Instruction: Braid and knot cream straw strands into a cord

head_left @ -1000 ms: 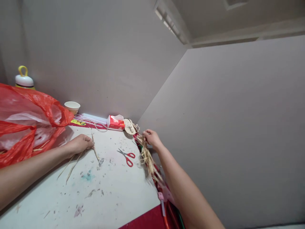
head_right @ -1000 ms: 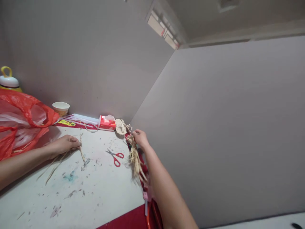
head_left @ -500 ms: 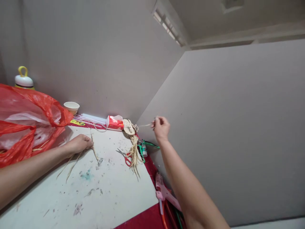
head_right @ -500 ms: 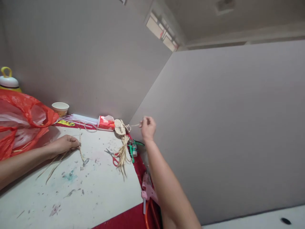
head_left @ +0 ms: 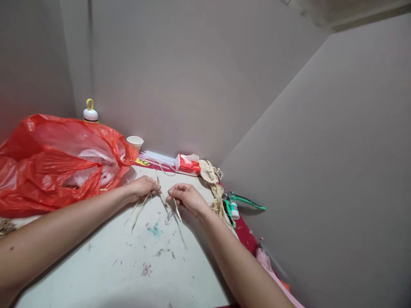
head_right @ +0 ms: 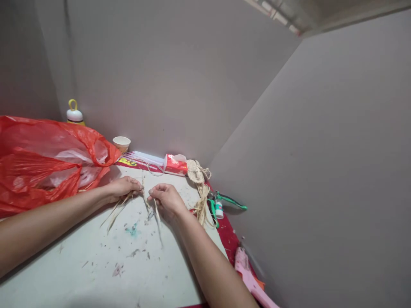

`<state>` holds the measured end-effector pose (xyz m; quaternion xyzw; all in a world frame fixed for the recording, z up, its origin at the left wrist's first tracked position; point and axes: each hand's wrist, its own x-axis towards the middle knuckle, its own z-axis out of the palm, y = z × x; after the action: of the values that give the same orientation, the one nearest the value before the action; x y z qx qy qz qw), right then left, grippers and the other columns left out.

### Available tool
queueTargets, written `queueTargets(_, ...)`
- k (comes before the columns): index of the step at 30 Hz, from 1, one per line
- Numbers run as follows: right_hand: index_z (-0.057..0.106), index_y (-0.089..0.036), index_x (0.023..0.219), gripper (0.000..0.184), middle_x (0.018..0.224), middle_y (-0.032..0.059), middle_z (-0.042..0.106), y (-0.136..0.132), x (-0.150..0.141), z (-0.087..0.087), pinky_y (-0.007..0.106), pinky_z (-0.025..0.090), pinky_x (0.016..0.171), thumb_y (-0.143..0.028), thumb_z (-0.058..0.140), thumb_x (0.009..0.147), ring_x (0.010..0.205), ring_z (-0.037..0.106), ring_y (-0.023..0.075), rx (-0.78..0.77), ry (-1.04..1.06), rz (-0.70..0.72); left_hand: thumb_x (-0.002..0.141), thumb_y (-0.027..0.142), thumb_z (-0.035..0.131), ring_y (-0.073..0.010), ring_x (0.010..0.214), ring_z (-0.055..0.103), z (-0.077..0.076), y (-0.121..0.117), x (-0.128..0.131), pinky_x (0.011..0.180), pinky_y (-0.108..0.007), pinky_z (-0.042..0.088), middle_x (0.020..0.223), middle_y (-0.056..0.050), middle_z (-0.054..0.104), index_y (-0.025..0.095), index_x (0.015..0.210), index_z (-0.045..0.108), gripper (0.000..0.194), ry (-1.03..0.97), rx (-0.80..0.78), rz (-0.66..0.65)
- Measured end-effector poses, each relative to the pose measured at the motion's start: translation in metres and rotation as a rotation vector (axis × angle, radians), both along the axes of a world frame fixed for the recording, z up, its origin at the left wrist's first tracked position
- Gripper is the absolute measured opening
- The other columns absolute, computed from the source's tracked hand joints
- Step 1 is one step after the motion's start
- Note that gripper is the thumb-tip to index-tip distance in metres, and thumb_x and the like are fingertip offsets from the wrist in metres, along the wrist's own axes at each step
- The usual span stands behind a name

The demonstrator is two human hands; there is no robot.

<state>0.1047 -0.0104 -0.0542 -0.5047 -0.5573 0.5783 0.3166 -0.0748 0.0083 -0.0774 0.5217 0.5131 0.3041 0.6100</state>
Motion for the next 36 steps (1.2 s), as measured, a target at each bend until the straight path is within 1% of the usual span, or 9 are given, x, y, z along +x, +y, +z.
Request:
queueTargets(2, 0.054, -0.015, 0.063, 0.026, 0.048, -0.0036, 0.056, 0.005, -0.009, -0.008, 0.017, 0.020, 0.035, -0.033, 0.071, 0.057, 0.036, 0.033, 0.0034, -0.033, 0.014, -0.025, 0.068, 0.028, 0.059, -0.0043, 0.031, 0.025, 0.000, -0.001, 0.000, 0.036, -0.022, 0.012, 0.040, 0.007, 0.040, 0.016, 0.053, 0.050, 0.021, -0.006, -0.007, 0.000)
queueTargets(5, 0.055, -0.014, 0.060, 0.023, 0.038, -0.0074, 0.045, 0.010, -0.015, -0.010, 0.017, 0.020, 0.033, -0.032, 0.070, 0.058, 0.032, 0.031, 0.0034, -0.043, 0.030, -0.042, 0.070, 0.025, 0.057, -0.0040, 0.031, 0.025, 0.003, -0.004, 0.002, 0.036, -0.022, 0.012, 0.040, 0.008, 0.040, 0.016, 0.054, 0.049, 0.020, -0.015, -0.017, 0.015)
queueTargets(7, 0.054, -0.014, 0.058, 0.022, 0.038, -0.0063, 0.047, 0.011, -0.016, -0.010, 0.017, 0.021, 0.032, -0.031, 0.068, 0.059, 0.031, 0.032, 0.0032, -0.049, 0.029, -0.027, 0.071, 0.023, 0.057, -0.0038, 0.031, 0.025, 0.004, -0.004, 0.004, 0.036, -0.022, 0.013, 0.040, 0.008, 0.039, 0.016, 0.054, 0.049, 0.020, -0.019, -0.028, 0.023)
queueTargets(10, 0.053, -0.014, 0.056, 0.021, 0.039, -0.0050, 0.049, 0.012, -0.015, -0.012, 0.017, 0.021, 0.032, -0.029, 0.067, 0.060, 0.030, 0.035, 0.0033, -0.058, 0.011, -0.016, 0.074, 0.021, 0.055, -0.0039, 0.030, 0.025, 0.005, -0.003, 0.005, 0.036, -0.023, 0.013, 0.037, 0.007, 0.037, 0.017, 0.050, 0.045, 0.026, 0.013, -0.036, 0.027)
queueTargets(15, 0.052, -0.015, 0.056, 0.020, 0.039, -0.0055, 0.048, 0.010, -0.013, -0.016, 0.017, 0.021, 0.032, -0.027, 0.067, 0.060, 0.030, 0.034, 0.0033, -0.061, 0.012, -0.068, 0.077, 0.023, 0.055, -0.0037, 0.030, 0.025, 0.004, -0.002, 0.007, 0.037, -0.024, 0.012, 0.038, 0.007, 0.037, 0.017, 0.049, 0.043, 0.031, 0.013, -0.029, 0.020)
queueTargets(19, 0.052, -0.015, 0.055, 0.018, 0.037, -0.0056, 0.047, 0.008, -0.014, -0.017, 0.018, 0.019, 0.031, -0.024, 0.066, 0.061, 0.029, 0.032, 0.0036, -0.044, -0.038, -0.084, 0.078, 0.025, 0.056, -0.0036, 0.030, 0.025, 0.007, -0.003, 0.008, 0.037, -0.024, 0.012, 0.037, 0.006, 0.037, 0.017, 0.049, 0.044, 0.032, 0.027, -0.044, 0.020)
queueTargets(25, 0.051, -0.016, 0.055, 0.014, 0.036, -0.0057, 0.045, 0.008, -0.016, -0.021, 0.018, 0.022, 0.032, -0.021, 0.063, 0.061, 0.030, 0.033, 0.0048, 0.045, -0.096, -0.112, 0.078, 0.022, 0.057, -0.0034, 0.030, 0.026, 0.008, -0.003, 0.010, 0.038, -0.024, 0.013, 0.037, 0.006, 0.037, 0.016, 0.050, 0.046, 0.031, 0.047, -0.039, 0.034)
queueTargets(32, 0.050, -0.017, 0.055, 0.019, 0.040, -0.0040, 0.047, 0.010, -0.020, -0.031, 0.019, 0.025, 0.035, -0.028, 0.061, 0.065, 0.034, 0.035, 0.0058, 0.178, -0.113, -0.115, 0.076, 0.021, 0.060, -0.0028, 0.032, 0.027, 0.007, -0.002, 0.009, 0.038, -0.023, 0.015, 0.041, 0.005, 0.043, 0.015, 0.054, 0.048, 0.026, 0.028, -0.041, 0.053)
queueTargets(36, 0.051, -0.017, 0.059, 0.017, 0.042, -0.0040, 0.047, 0.010, -0.023, -0.033, 0.019, 0.027, 0.037, -0.029, 0.059, 0.067, 0.036, 0.037, 0.0066, 0.214, -0.154, -0.133, 0.075, 0.019, 0.060, -0.0026, 0.031, 0.027, 0.009, -0.003, 0.009, 0.038, -0.023, 0.015, 0.041, 0.005, 0.044, 0.015, 0.053, 0.047, 0.026, 0.027, -0.044, 0.063)
